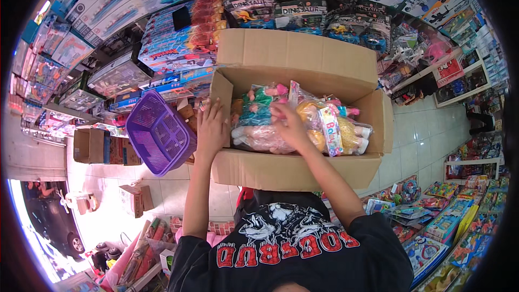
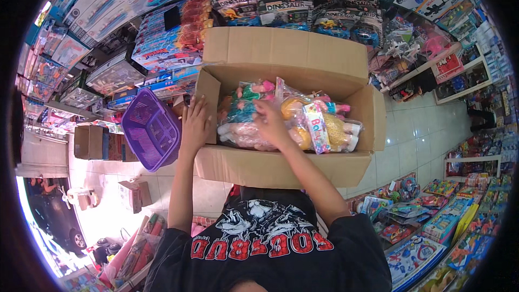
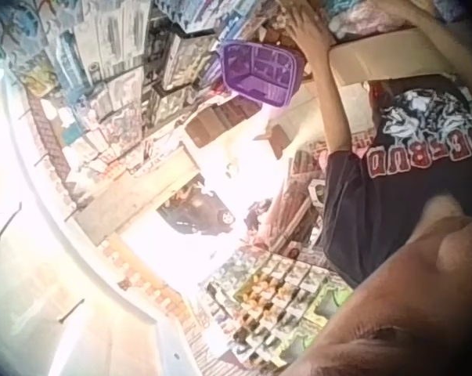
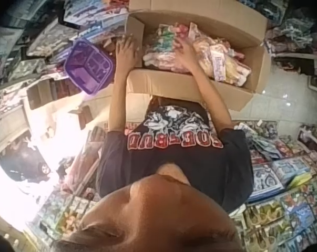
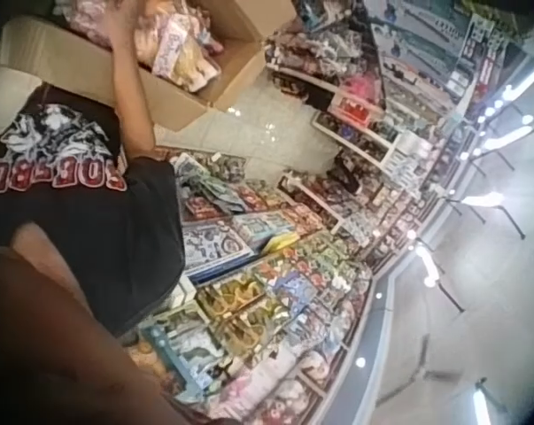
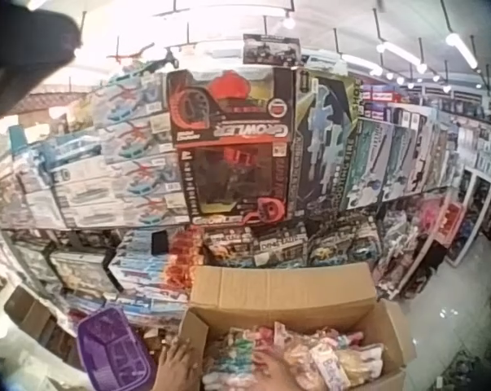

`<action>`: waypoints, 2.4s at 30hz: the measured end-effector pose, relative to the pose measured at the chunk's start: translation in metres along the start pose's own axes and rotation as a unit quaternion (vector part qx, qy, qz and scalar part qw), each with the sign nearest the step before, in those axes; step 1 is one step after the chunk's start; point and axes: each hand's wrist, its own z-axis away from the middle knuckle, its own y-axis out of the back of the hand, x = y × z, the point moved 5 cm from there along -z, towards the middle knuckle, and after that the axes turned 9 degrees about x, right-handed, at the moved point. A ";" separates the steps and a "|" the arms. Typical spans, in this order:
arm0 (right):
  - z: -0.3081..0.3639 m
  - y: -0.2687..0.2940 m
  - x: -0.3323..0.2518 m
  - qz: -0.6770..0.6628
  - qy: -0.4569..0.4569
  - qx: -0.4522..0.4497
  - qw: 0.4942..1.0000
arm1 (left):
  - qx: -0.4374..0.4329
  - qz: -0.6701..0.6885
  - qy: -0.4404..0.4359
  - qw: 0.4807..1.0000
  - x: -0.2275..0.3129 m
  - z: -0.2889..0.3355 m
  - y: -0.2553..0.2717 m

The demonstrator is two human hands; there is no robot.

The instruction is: Unpacking dolls from a cardboard box and placing them into a purple plastic basket.

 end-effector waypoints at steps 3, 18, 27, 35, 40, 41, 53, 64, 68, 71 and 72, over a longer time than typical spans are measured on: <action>0.011 -0.074 -0.003 -0.184 -0.154 -0.066 0.968 | -0.018 0.084 -0.013 0.996 -0.014 0.002 0.004; 0.029 -0.197 0.011 -0.155 -0.467 -0.198 0.848 | 0.015 0.294 -0.048 0.955 -0.066 0.031 -0.003; 0.030 -0.156 -0.012 -0.134 -0.446 -0.004 0.885 | 0.026 0.230 -0.064 0.971 -0.069 0.037 0.000; 0.030 -0.140 -0.084 -0.295 -0.230 0.175 0.911 | -0.024 0.440 -0.044 0.897 -0.068 0.038 0.010; 0.041 -0.186 -0.112 -0.053 -0.049 0.016 0.997 | -0.011 0.661 0.094 0.745 -0.094 0.050 0.012; 0.045 -0.192 -0.115 -0.022 -0.036 -0.003 0.999 | 0.009 0.700 0.151 0.698 -0.103 0.057 0.009; 0.038 -0.191 -0.103 0.132 0.001 -0.032 0.991 | 0.121 0.298 0.220 0.921 -0.157 0.098 -0.015; 0.044 -0.101 -0.067 0.106 -0.011 -0.148 0.983 | 0.084 0.299 0.056 0.949 -0.060 0.028 0.004; 0.050 -0.033 -0.037 0.087 0.013 -0.066 0.994 | 0.132 0.264 0.015 0.955 0.002 -0.011 0.023; 0.055 0.039 -0.018 0.100 0.012 0.026 0.995 | 0.082 0.361 -0.009 0.929 0.056 -0.031 0.002; 0.057 0.066 -0.008 0.088 -0.020 0.066 0.994 | 0.058 0.363 -0.030 0.929 0.075 -0.034 -0.010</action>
